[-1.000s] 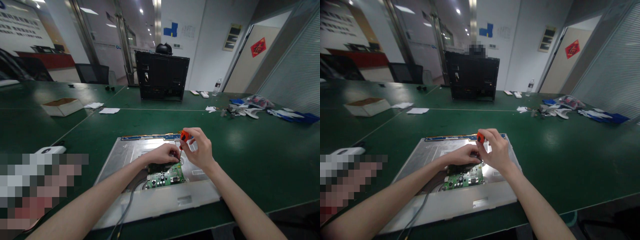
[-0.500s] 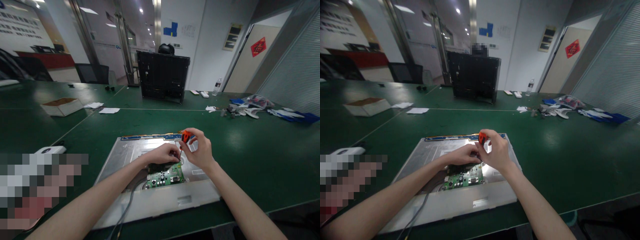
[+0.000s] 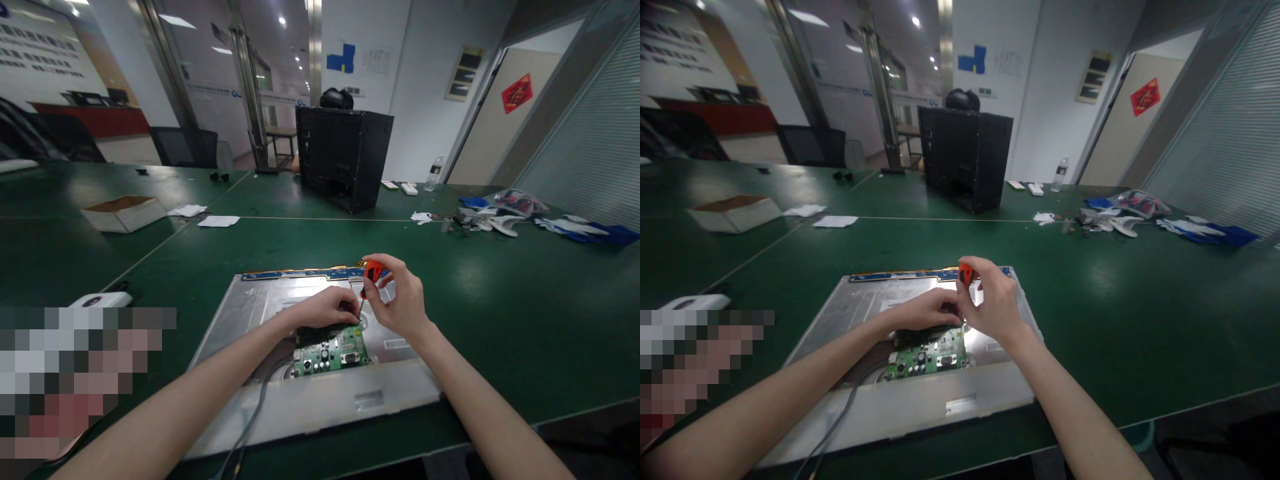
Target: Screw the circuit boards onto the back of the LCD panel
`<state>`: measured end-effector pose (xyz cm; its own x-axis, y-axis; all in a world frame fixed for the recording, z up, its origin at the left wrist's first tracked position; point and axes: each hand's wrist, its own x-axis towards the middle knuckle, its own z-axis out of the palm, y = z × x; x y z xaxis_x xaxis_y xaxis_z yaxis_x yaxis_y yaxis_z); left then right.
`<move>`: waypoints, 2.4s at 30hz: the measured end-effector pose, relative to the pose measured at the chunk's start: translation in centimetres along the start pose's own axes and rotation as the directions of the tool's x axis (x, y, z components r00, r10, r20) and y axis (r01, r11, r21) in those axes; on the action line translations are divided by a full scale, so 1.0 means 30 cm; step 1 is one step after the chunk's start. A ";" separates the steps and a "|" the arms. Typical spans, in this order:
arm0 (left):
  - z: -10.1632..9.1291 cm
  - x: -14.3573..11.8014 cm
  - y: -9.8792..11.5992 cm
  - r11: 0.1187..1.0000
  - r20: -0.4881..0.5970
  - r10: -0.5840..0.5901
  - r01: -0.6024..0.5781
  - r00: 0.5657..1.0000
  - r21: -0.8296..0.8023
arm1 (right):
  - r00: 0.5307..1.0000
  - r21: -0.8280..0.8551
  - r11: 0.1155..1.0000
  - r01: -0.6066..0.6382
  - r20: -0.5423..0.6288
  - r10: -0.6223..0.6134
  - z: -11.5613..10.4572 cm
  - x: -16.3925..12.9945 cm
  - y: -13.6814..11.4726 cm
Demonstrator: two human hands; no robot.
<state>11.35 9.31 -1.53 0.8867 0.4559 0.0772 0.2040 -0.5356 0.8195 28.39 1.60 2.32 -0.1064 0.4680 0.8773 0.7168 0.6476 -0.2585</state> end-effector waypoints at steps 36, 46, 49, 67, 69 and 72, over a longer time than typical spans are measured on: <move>0.004 -0.002 -0.003 0.999 0.000 0.053 -0.053 0.999 -0.006 | 0.999 0.086 0.996 -0.008 0.039 0.004 0.000 0.002 0.006; -0.003 0.003 0.004 0.997 0.015 0.060 -0.061 0.998 0.036 | 0.999 0.067 0.997 0.024 0.033 -0.026 0.002 0.008 0.006; -0.003 0.004 -0.001 0.998 0.003 0.059 -0.059 0.998 0.036 | 0.998 0.046 0.999 0.027 0.053 -0.029 0.001 0.005 0.005; -0.013 -0.004 0.022 1.000 0.011 0.014 -0.014 1.000 0.002 | 0.997 0.009 0.999 0.042 -0.061 -0.041 -0.005 0.010 0.002; -0.014 -0.005 0.019 1.000 0.007 0.003 -0.003 1.000 -0.001 | 0.997 0.000 0.999 0.042 -0.059 -0.042 -0.004 0.010 0.003; -0.014 -0.005 0.008 1.000 0.001 0.001 -0.001 1.000 -0.013 | 0.998 -0.015 0.999 0.035 -0.045 -0.036 -0.003 0.008 0.006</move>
<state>11.10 9.41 -1.13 0.8873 0.4546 0.0770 0.1980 -0.5265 0.8268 28.56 1.78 2.51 -0.1006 0.4169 0.9034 0.7229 0.6545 -0.2216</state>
